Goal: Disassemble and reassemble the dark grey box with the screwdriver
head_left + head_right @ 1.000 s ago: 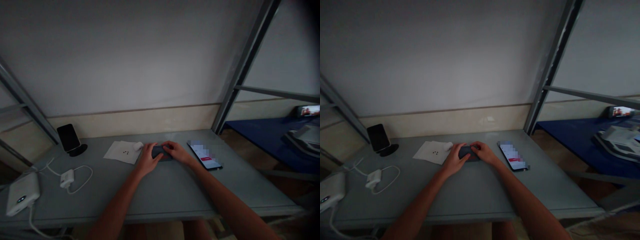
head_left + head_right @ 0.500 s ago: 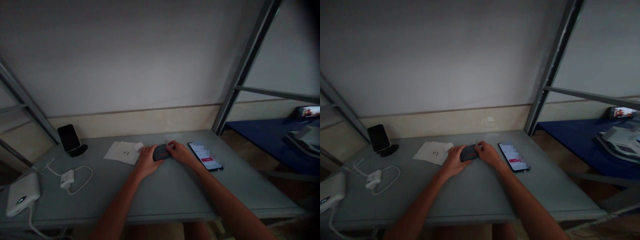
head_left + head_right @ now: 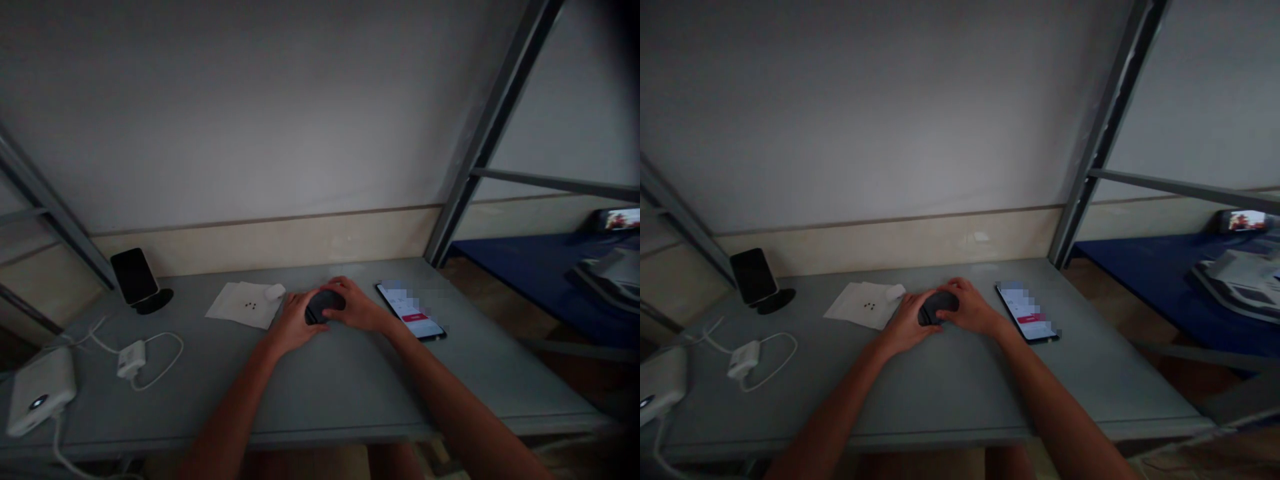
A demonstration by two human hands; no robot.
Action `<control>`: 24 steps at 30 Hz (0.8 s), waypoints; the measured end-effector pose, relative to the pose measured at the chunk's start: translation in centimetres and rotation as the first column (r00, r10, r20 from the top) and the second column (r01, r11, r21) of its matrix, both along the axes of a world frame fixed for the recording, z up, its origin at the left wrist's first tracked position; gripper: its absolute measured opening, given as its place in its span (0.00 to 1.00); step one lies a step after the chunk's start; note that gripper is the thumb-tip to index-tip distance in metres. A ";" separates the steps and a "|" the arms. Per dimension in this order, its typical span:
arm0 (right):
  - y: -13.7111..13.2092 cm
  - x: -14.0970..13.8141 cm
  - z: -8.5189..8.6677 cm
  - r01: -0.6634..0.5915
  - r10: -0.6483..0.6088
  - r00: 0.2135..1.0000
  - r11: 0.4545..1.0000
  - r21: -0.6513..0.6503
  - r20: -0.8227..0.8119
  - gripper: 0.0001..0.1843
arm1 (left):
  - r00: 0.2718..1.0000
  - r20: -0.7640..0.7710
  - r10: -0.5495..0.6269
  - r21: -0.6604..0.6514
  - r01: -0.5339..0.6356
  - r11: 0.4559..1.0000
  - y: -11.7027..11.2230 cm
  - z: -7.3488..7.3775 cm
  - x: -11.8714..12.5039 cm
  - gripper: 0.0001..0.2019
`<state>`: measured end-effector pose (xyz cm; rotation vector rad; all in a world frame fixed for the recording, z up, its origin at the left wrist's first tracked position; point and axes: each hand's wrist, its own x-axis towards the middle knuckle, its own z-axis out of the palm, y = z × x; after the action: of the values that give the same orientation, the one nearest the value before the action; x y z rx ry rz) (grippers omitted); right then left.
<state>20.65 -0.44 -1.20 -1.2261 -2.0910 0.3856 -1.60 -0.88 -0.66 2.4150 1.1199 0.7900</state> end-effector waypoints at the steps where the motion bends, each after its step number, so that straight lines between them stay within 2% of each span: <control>1: -0.2 0.0 0.1 -0.055 0.055 0.998 0.998 0.000 0.041 0.34 | 1.000 -0.004 -0.017 -0.003 0.017 1.000 0.0 0.1 -0.2 0.41; 4: -0.2 0.4 0.2 -0.084 0.088 0.988 0.996 -0.041 0.128 0.38 | 0.998 -0.033 -0.043 0.011 0.044 0.999 0.1 0.4 -0.7 0.39; 6: 0.1 0.8 0.1 -0.028 0.034 0.987 0.999 -0.034 0.157 0.37 | 0.998 -0.064 -0.030 0.030 0.032 0.999 0.0 0.7 -1.0 0.39; 9: 0.8 1.5 -0.3 0.115 -0.112 0.976 0.993 -0.004 0.187 0.34 | 0.995 -0.095 -0.015 0.019 0.017 1.000 -0.1 1.0 -1.4 0.39; 13: 1.5 2.5 -1.1 0.270 -0.269 0.937 0.962 0.028 0.222 0.33 | 0.992 -0.115 -0.055 -0.110 0.042 0.993 -0.1 1.5 -1.9 0.44; 17: 1.9 3.1 -1.8 0.312 -0.316 0.926 0.949 0.054 0.205 0.34 | 0.993 -0.073 -0.090 -0.251 0.069 0.965 -0.2 2.0 -2.2 0.46; 19: 2.2 3.0 -2.0 0.286 -0.291 0.944 0.957 0.056 0.152 0.33 | 0.991 -0.046 -0.128 -0.284 0.109 0.952 -0.2 2.0 -2.1 0.44; 21: 2.4 2.8 -1.9 0.249 -0.251 0.967 0.966 0.073 0.031 0.30 | 0.989 -0.018 -0.148 -0.296 0.136 0.946 -0.1 1.9 -1.9 0.42; 23: 2.4 2.3 -1.3 0.207 -0.188 0.965 0.974 0.092 -0.185 0.26 | 0.993 0.018 -0.117 -0.254 0.118 0.960 0.0 1.4 -1.6 0.39; 24: 2.3 2.0 -0.9 0.179 -0.141 0.939 0.979 0.095 -0.314 0.23 | 0.996 0.030 -0.087 -0.214 0.091 0.973 0.2 1.2 -1.5 0.37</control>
<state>22.64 1.83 -2.11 -1.1725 -1.7126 0.3439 -3.11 -0.73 0.50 2.2539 1.0247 0.6294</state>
